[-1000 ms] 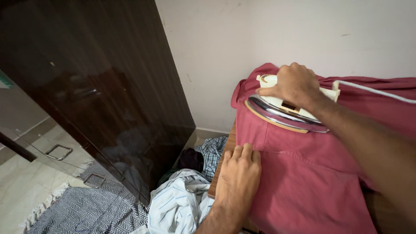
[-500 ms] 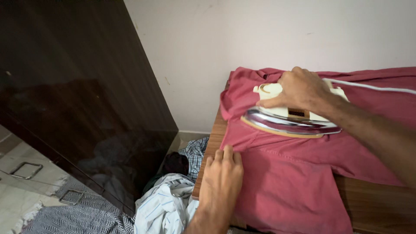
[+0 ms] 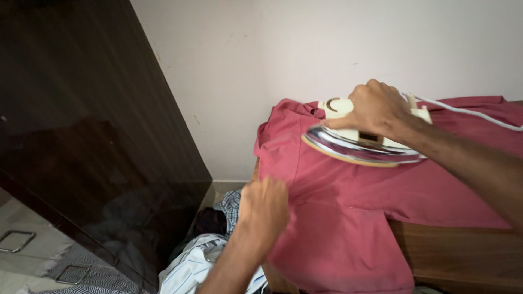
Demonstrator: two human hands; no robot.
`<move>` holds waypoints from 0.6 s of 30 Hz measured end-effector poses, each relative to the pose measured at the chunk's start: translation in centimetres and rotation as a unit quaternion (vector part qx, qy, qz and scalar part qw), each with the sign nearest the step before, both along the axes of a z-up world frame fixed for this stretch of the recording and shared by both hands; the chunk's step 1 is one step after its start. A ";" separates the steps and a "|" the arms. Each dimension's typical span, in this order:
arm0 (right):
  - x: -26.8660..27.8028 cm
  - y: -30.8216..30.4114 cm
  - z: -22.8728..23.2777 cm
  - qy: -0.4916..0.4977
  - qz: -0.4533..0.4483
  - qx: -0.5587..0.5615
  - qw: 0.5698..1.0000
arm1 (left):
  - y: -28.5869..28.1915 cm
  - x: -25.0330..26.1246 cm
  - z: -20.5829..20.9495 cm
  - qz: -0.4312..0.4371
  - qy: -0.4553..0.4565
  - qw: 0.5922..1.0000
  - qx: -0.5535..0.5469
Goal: The person irons a pink shirt on a wooden table, smoothing the fabric and using a white iron. They then place the shirt on a hanger and button it. Finally, they begin ironing a white striped shirt.
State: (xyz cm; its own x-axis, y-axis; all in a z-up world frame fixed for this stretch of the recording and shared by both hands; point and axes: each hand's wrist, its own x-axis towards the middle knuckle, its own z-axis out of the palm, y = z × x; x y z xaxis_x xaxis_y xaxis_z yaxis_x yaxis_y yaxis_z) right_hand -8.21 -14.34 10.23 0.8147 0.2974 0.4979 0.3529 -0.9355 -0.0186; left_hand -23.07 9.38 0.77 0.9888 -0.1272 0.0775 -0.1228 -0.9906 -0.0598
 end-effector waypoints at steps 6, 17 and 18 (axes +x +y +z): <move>-3.5 -1.4 -2.7 0.061 -0.013 -0.076 0.995 | 0.6 17.9 -6.1 -0.250 -0.297 0.854 -0.347; 0.9 -0.5 -4.2 0.031 -0.024 -0.076 0.996 | 1.4 20.5 -8.7 -0.178 -0.353 0.836 -0.380; 1.5 0.0 -4.0 0.009 -0.039 -0.059 0.997 | 1.3 19.9 -8.3 -0.158 -0.341 0.846 -0.378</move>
State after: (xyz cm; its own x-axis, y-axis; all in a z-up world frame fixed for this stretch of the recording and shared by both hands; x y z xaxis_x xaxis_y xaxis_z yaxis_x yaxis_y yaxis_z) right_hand -6.73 -14.32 6.25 0.8464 0.2891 0.4473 0.2798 -0.9560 0.0883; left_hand -3.19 10.68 -7.57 0.6065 -0.0349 0.7943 -0.5813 -0.7011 0.4131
